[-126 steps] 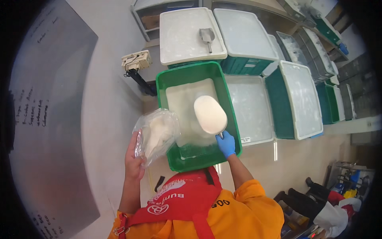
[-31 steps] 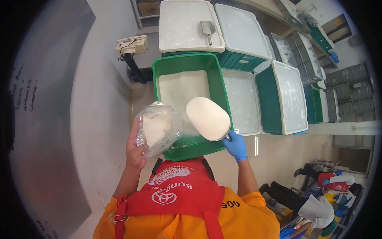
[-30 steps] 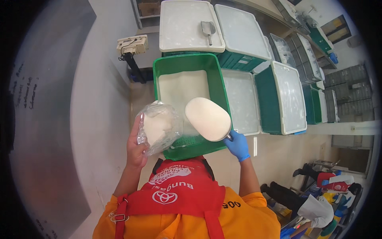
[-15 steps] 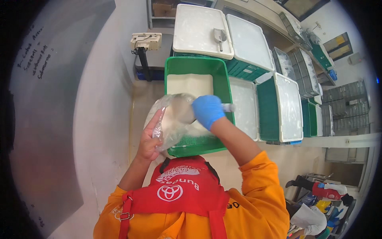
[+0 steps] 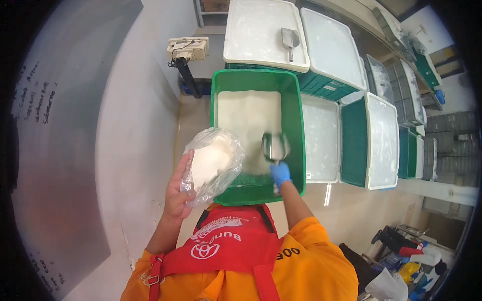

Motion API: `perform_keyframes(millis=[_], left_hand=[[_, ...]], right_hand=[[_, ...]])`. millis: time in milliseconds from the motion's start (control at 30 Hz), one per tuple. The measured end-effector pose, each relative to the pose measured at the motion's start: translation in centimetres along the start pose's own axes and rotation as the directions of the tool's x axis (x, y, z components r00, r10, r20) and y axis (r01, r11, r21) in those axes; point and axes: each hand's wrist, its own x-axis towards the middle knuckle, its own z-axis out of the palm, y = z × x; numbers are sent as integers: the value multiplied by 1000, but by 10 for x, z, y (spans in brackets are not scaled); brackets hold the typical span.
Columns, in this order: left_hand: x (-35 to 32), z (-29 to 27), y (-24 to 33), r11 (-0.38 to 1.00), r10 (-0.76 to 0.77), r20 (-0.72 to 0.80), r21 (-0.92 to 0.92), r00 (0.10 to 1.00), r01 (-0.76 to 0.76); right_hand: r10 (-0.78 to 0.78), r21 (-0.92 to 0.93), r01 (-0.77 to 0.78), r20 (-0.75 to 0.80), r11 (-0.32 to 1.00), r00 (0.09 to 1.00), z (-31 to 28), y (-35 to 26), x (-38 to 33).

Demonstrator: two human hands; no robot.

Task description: The person scoops white powder from a green bin into a plastic bag using a metal scoop. They place the filled bag on a digital scale to weigh it, then move it aside. The person also handles green plastic bins and white lids, stacking them in the background.

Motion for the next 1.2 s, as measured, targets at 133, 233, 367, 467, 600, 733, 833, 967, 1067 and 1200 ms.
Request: perform_keyframes(millis=[133,233,367,467,600,733,833,967,1067,1200], left_hand=[[7,5,-1,999,-31,-139,19,990,34],[6,17,-4,997,-33,-252,58,967,49],[13,26,-4,994,-5,-349,104,937,44],[14,20,-5,993,-54,-392,76,918,91],[-7,11,-19,999,-20,-463,25,886,36],[0,16,-20,998,-35,-479,31,877,56],[-1,19,-19,997,-30,-482,53,875,64],[-3,23,-17,991,-16,-460,112,888,76],[-1,27,-14,988,7,-437,144,899,63],[-1,27,-11,991,23,-373,131,928,28]], right_hand=[[658,380,-694,243,611,713,95,75,14],[704,256,-733,210,630,679,127,90,26],[489,-12,-493,157,870,858,133,104,91],[116,-238,-103,42,966,992,127,142,187],[-261,-485,252,50,837,964,129,49,275],[15,-235,-5,38,972,999,144,-16,304],[-37,-181,38,10,983,999,141,-46,269],[-148,-28,146,-118,989,982,113,-49,205],[-189,10,194,-190,981,963,82,-60,161],[-220,-25,221,-265,975,939,34,-74,124]])
